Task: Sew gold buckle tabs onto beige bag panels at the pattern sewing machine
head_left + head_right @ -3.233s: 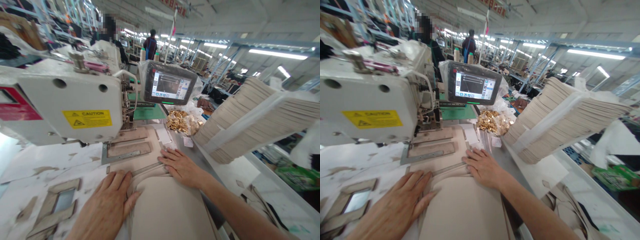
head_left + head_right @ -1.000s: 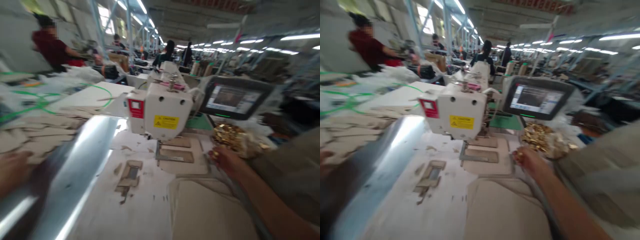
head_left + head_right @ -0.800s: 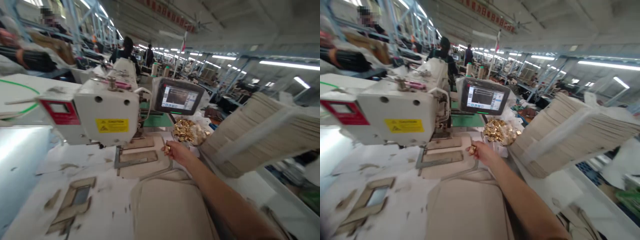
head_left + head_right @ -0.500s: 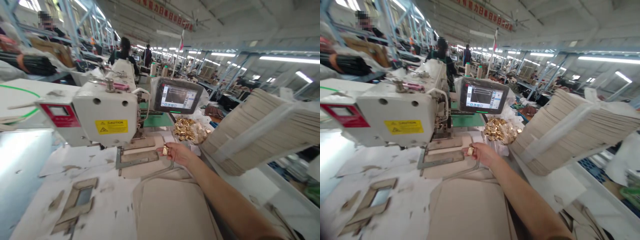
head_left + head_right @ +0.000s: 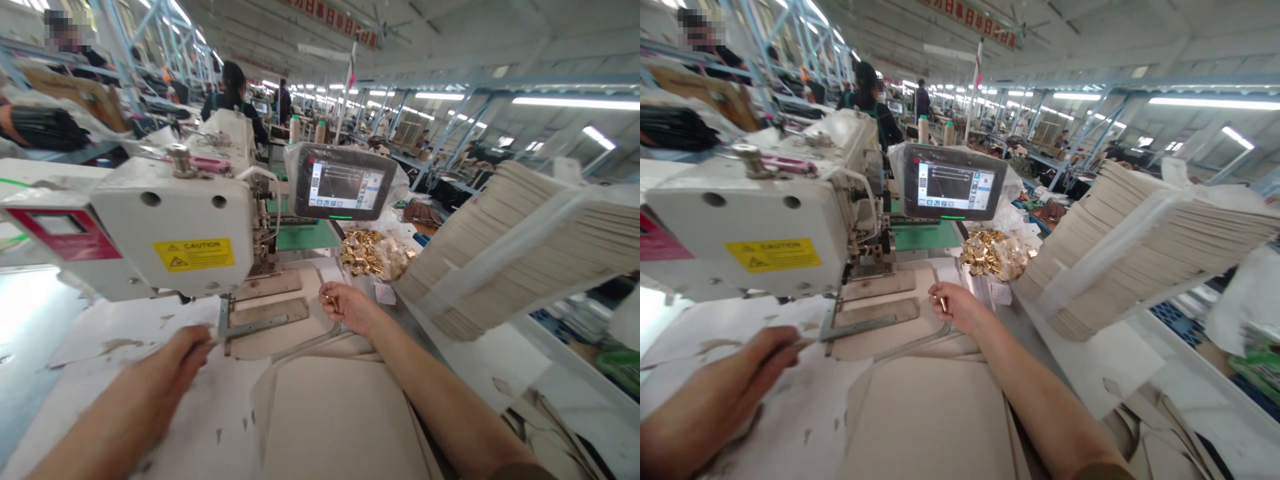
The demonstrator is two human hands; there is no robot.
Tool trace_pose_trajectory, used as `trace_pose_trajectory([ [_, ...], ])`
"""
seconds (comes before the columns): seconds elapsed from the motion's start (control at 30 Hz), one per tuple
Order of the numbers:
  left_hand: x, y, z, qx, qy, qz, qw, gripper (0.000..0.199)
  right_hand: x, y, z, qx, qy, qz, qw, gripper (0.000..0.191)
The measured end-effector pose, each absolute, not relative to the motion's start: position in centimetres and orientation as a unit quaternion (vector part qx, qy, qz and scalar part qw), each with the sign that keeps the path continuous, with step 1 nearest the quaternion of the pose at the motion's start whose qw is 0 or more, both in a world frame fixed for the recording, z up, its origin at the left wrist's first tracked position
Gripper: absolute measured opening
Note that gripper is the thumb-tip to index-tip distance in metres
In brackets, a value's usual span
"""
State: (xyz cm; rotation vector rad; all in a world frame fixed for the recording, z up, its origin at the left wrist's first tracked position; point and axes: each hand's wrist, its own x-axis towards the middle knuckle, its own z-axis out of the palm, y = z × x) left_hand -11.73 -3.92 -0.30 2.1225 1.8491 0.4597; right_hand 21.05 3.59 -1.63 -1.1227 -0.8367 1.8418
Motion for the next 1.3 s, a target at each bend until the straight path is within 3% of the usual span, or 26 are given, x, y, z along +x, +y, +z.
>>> trace_pose_trajectory([
  [0.1, -5.6, -2.3, 0.3, 0.768, 0.575, 0.148, 0.24, 0.032, 20.9, 3.3, -2.3, -0.428, -0.422, 0.654, 0.459, 0.027],
  [0.2, -1.0, -1.0, 1.2, 0.808, 0.53, 0.14, 0.216, 0.031, 20.5, 3.3, -2.9, -0.435, -0.528, 0.559, 0.468, 0.026],
  [0.37, 2.3, -0.1, 2.0, 0.828, 0.55, 0.052, 0.095, 0.031, 20.1, 3.3, -3.4, -0.474, -0.616, 0.479, 0.409, 0.011],
  [0.47, 3.2, 0.0, 1.6, 0.84, 0.537, 0.018, 0.075, 0.029, 20.1, 3.0, -3.5, -0.488, -0.663, 0.415, 0.388, 0.005],
  [0.67, 3.8, -0.1, 0.5, 0.834, 0.548, 0.022, 0.054, 0.028, 19.8, 2.0, -3.1, -0.493, -0.761, 0.288, 0.309, 0.024],
  [1.0, 4.0, -0.4, 0.3, 0.825, 0.558, 0.048, 0.078, 0.032, 18.6, 0.4, -1.4, -0.56, -0.812, 0.095, 0.135, 0.034],
  [1.1, 4.2, -0.4, 0.0, 0.824, 0.555, 0.067, 0.096, 0.032, 17.9, -0.5, -0.7, -0.561, -0.815, 0.08, 0.123, 0.041],
  [1.3, 4.2, 0.0, -0.3, 0.814, 0.566, 0.098, 0.089, 0.032, 17.9, -0.3, -0.9, -0.504, -0.804, 0.206, 0.237, 0.044],
])
